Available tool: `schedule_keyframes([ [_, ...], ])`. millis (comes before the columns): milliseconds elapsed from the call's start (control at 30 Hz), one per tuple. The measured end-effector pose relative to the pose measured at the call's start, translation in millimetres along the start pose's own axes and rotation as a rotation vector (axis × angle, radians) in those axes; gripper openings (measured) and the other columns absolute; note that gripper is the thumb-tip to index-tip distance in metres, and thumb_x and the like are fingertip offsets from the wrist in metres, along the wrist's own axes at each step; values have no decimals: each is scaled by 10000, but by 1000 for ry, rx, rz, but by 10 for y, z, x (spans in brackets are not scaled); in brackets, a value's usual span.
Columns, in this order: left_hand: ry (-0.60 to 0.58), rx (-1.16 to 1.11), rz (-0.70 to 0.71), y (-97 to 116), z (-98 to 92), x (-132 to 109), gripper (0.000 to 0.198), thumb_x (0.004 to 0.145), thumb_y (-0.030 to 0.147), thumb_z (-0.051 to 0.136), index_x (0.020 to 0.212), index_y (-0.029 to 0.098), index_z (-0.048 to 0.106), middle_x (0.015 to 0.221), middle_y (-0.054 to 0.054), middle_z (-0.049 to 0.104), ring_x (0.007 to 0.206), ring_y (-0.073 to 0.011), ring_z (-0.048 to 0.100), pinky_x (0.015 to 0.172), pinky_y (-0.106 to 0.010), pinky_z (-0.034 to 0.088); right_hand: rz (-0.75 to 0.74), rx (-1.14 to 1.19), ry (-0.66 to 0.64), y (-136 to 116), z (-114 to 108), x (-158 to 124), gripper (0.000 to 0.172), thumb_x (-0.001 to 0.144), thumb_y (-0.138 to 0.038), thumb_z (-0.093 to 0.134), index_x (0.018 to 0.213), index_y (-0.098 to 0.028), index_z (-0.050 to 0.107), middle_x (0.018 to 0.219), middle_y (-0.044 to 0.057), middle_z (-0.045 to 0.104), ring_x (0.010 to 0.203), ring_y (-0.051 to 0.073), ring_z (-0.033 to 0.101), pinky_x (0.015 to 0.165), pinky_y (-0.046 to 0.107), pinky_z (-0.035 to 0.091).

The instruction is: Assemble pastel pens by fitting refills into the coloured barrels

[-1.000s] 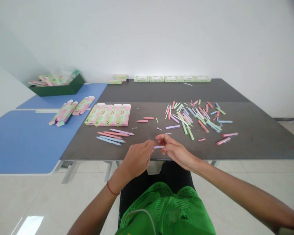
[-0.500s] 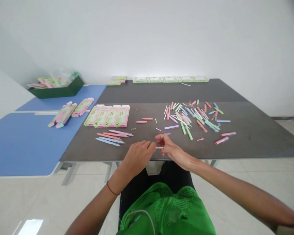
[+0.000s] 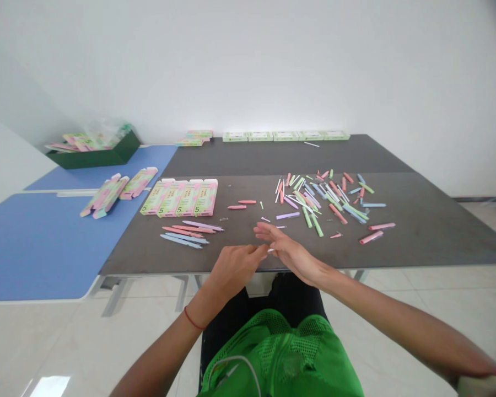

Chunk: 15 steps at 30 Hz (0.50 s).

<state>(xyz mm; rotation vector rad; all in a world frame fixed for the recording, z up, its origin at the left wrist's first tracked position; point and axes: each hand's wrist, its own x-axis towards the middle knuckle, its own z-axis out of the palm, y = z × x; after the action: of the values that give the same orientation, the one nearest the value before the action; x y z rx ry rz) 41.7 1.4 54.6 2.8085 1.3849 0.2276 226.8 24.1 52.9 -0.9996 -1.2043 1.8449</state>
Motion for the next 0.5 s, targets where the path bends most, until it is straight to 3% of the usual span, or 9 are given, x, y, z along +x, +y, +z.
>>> schedule_keyframes([
  [133,15,-66,-57,-3,-3,-15,182,1054,251,494,1134,238,657,880,-29,767,773,-209,738,598,-284,378,-14,6,-23,-25,-18,-12,534,824,-301,579,1358,-286,563,1475,96,579,1422,268,480,1152,491,383],
  [233,57,-93,-115,-47,-13,-38,219,1063,263,470,1175,257,658,883,-21,773,742,-205,728,592,-290,365,-98,-95,56,-118,-208,77,440,948,-381,515,1378,-292,551,1378,105,636,1299,283,576,1066,518,454],
  [300,84,-85,-150,-99,-23,-63,246,1073,281,453,1210,263,656,891,-25,776,723,-204,719,587,-292,361,-297,-347,170,-202,-450,190,392,989,-362,492,1362,-284,586,1287,108,668,1202,288,611,1039,530,461],
  [367,92,-74,-157,-156,-36,-90,246,1069,275,463,1215,257,660,919,-33,782,738,-203,720,594,-291,372,-529,-797,256,-270,-726,317,334,961,-289,552,1259,-234,692,1284,135,666,1235,322,552,1111,561,372],
  [433,91,-74,-147,-203,-50,-112,241,1058,245,479,1216,252,660,959,-39,789,778,-201,728,615,-287,391,-594,-1162,205,-297,-956,419,269,945,-246,568,1105,-201,780,1229,163,685,1205,362,522,1101,593,341],
  [500,96,-79,-141,-238,-55,-124,244,1050,218,482,1217,249,657,994,-44,792,818,-199,735,636,-281,407,-582,-1346,99,-282,-1087,478,264,951,-242,577,1080,-204,803,1194,163,698,1140,358,533,1058,582,369],
])
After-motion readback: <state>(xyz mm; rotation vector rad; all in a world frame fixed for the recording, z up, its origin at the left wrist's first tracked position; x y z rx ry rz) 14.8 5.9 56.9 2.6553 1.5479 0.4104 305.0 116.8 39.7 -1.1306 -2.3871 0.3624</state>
